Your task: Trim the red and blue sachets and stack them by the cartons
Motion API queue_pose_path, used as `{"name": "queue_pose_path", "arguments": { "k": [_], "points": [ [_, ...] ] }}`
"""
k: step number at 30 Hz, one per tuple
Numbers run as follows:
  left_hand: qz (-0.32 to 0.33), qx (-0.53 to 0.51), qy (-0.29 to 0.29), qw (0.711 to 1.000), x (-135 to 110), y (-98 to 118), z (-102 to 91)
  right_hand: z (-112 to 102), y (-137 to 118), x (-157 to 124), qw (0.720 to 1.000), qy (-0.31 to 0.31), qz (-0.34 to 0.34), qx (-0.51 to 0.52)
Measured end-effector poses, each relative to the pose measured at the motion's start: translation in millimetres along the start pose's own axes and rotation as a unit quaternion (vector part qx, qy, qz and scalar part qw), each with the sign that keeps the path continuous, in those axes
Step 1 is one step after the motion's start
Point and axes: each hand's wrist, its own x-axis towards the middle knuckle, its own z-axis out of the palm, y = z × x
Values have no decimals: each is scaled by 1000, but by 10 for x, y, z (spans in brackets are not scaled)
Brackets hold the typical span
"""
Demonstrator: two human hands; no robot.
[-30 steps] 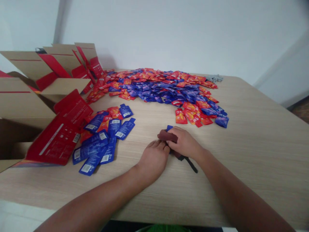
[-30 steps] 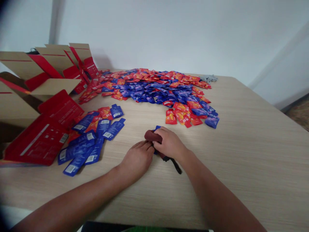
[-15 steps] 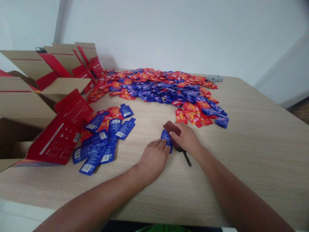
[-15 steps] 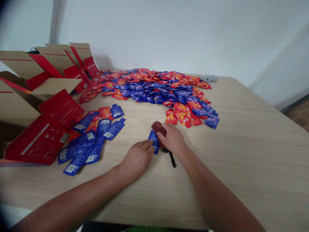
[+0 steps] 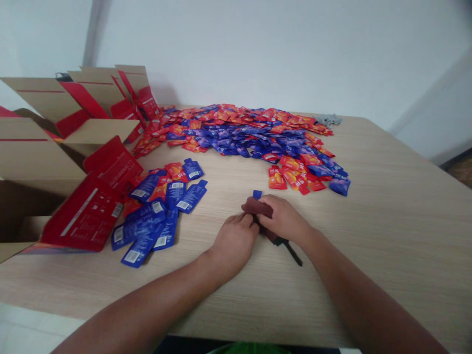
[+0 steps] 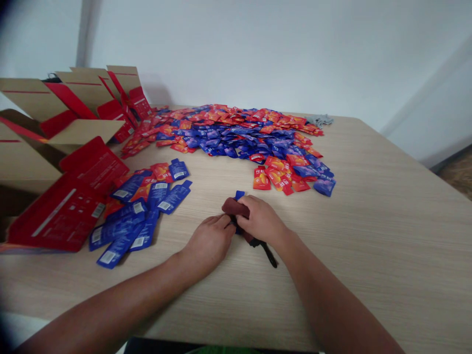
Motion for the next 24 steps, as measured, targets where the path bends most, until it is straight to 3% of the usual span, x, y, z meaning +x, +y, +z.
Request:
{"name": "queue_pose_path", "arguments": {
  "k": [10, 14, 19, 24],
  "points": [
    [5, 20, -3, 1000, -2, 26, -45, 114, 245, 131, 987, 98, 95, -79],
    [5, 21, 4, 1000, -6, 23, -42, 74, 162, 92, 993, 77, 75, -50],
    [-4, 14, 5, 1000, -7, 4, -22, -20, -42, -1, 1000, -13, 1, 2],
    [-4, 11, -5, 1000, -12, 7, -42, -46, -107, -37, 999, -32, 0, 3]
  ]
}}
